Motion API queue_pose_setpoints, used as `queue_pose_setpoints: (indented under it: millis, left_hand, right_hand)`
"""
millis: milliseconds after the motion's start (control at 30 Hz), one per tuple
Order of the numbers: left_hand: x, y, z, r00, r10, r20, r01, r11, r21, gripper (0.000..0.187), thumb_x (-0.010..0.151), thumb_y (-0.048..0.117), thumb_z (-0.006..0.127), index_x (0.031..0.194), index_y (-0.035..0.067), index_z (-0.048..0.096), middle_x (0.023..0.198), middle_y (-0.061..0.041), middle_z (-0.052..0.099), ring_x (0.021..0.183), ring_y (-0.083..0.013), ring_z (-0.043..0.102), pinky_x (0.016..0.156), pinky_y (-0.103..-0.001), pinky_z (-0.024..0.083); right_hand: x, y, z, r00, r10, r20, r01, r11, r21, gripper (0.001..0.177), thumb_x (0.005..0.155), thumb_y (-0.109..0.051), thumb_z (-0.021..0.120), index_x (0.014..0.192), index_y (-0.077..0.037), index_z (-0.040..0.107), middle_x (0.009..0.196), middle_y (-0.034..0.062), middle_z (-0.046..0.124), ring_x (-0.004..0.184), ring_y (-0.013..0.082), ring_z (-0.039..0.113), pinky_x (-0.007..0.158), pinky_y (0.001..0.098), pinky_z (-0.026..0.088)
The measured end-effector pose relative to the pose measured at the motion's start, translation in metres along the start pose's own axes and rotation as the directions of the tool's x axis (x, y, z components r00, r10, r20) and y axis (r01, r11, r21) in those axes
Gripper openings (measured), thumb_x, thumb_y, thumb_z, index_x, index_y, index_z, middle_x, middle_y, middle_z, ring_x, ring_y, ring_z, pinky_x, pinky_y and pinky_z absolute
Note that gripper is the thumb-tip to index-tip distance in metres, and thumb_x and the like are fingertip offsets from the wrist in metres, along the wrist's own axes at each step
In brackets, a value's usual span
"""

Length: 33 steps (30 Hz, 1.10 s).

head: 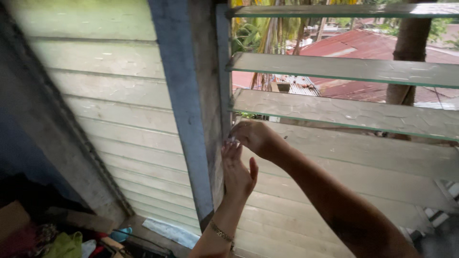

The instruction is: The person wipes several glass louvers of a window with a cloth, then takes a new wipe from a package and continues cleaning the glass surfaces.

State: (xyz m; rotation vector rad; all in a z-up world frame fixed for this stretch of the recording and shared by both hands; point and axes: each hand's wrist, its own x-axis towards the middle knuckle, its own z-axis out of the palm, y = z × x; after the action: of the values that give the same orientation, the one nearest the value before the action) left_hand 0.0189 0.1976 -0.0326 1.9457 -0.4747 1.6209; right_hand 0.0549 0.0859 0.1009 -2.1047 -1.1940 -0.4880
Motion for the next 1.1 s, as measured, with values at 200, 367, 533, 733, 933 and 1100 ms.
queue_pose_setpoints:
  millis: [200,367,533,733,933,1100]
  left_hand:
    - [-0.003,-0.004,0.010,0.994,0.056,-0.094,-0.060,0.997,-0.040,0.063,0.093,0.017,0.070,0.141,0.001,0.032,0.141,-0.023,0.041,0.143,-0.0466,0.039,0.122,-0.062,0.031]
    - [-0.003,-0.006,0.011,0.995,0.043,-0.093,-0.053,0.993,-0.105,0.066,0.095,0.015,0.070,0.145,0.004,0.029,0.145,-0.022,0.038,0.144,-0.0455,0.038,0.120,-0.057,0.039]
    - [-0.004,-0.002,0.009,0.994,0.048,-0.101,-0.060,0.990,-0.125,0.069,0.097,0.015,0.071,0.150,0.005,0.028,0.147,-0.023,0.038,0.146,-0.0436,0.039,0.121,-0.054,0.042]
    - [-0.006,-0.002,0.009,0.996,0.076,-0.055,-0.079,0.995,-0.061,0.081,0.097,0.036,0.073,0.149,-0.003,0.026,0.147,-0.025,0.037,0.140,-0.0453,0.037,0.116,-0.058,0.036]
    - [-0.005,0.019,0.030,0.986,0.026,-0.162,-0.044,0.993,-0.107,0.069,0.106,0.051,0.055,0.151,0.005,0.033,0.155,-0.020,0.037,0.152,-0.0414,0.035,0.126,-0.058,0.034]
    - [-0.012,0.048,0.059,0.987,0.113,0.114,-0.080,0.960,-0.267,0.072,0.104,0.058,0.050,0.157,0.013,0.035,0.167,-0.018,0.028,0.158,-0.0431,0.020,0.128,-0.065,0.008]
  right_hand:
    - [-0.064,0.018,-0.060,0.990,-0.142,0.011,0.142,0.988,-0.064,0.024,0.077,0.001,0.071,0.101,0.000,0.074,0.106,0.0135,0.075,0.097,0.0274,0.074,0.085,0.0354,0.061]
    - [-0.112,0.032,-0.101,0.971,0.191,-0.145,-0.233,0.895,-0.380,0.011,0.083,0.000,0.068,0.092,0.000,0.073,0.102,0.0152,0.076,0.097,0.0282,0.074,0.092,0.0384,0.060]
    - [-0.068,0.036,-0.043,0.994,-0.109,0.018,0.094,0.748,-0.657,0.008,0.082,-0.008,0.064,0.082,0.000,0.068,0.094,0.0148,0.070,0.101,0.0303,0.067,0.095,0.0390,0.055]
    - [-0.010,0.006,0.030,0.988,-0.108,-0.114,0.055,0.918,-0.394,0.010,0.087,-0.010,0.067,0.089,0.000,0.070,0.099,0.0131,0.070,0.103,0.0299,0.065,0.090,0.0372,0.054]
    - [-0.105,0.010,-0.040,0.951,-0.064,-0.302,-0.015,0.967,-0.254,0.014,0.092,-0.015,0.067,0.096,-0.005,0.075,0.117,0.0113,0.076,0.113,0.0295,0.072,0.095,0.0390,0.059]
    - [-0.214,0.007,-0.143,0.829,0.257,-0.498,-0.496,0.749,-0.439,0.020,0.097,-0.019,0.066,0.110,-0.008,0.077,0.121,0.0120,0.074,0.106,0.0290,0.073,0.090,0.0387,0.058]
